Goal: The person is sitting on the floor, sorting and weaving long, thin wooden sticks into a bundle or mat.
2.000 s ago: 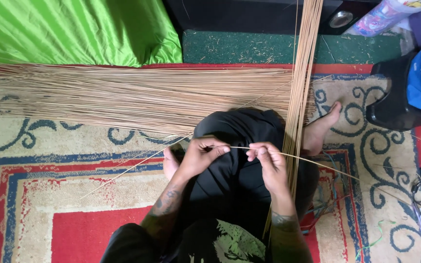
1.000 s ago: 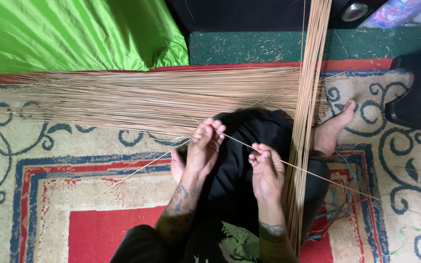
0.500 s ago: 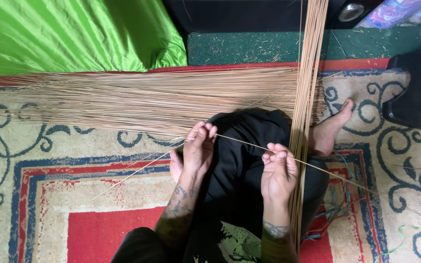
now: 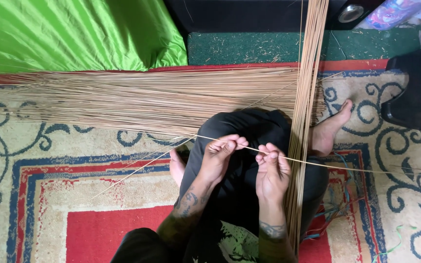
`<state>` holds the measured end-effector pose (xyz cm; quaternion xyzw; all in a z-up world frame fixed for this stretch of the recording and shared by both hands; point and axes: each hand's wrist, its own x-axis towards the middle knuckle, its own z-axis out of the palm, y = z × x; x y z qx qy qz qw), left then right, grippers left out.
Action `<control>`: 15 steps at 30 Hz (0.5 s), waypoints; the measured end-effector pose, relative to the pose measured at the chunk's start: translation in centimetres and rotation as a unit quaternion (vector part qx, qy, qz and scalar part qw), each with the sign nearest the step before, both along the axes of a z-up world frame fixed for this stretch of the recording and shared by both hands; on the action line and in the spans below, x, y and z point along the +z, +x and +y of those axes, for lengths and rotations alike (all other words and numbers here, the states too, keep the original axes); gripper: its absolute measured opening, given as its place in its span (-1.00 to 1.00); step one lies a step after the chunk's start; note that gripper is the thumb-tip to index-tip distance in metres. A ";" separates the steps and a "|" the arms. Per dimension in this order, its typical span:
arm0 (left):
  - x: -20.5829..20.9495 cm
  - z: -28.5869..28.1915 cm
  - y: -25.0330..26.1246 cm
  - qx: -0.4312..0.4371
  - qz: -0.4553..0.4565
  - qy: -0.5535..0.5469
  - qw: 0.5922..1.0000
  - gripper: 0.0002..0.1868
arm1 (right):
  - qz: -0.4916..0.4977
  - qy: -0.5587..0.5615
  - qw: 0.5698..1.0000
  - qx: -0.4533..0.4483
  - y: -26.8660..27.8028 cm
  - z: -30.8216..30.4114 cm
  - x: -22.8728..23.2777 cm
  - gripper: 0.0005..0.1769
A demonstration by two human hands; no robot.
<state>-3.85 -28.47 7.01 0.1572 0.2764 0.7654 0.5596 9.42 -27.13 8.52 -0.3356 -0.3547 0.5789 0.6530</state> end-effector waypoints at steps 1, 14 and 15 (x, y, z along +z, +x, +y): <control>-0.5 0.0 -0.3 0.013 -0.003 -0.004 1.000 -0.75 | 0.002 -0.002 1.000 -0.003 0.3 0.0 -0.2 -0.69; -0.4 0.5 -3.4 0.062 -0.019 -0.021 0.998 -0.73 | 0.025 -0.015 0.998 -0.047 2.1 1.4 -0.3 -0.67; -0.3 0.4 -2.8 0.063 -0.019 -0.021 0.998 -0.73 | 0.026 -0.015 0.999 -0.046 1.8 1.3 -0.2 -0.67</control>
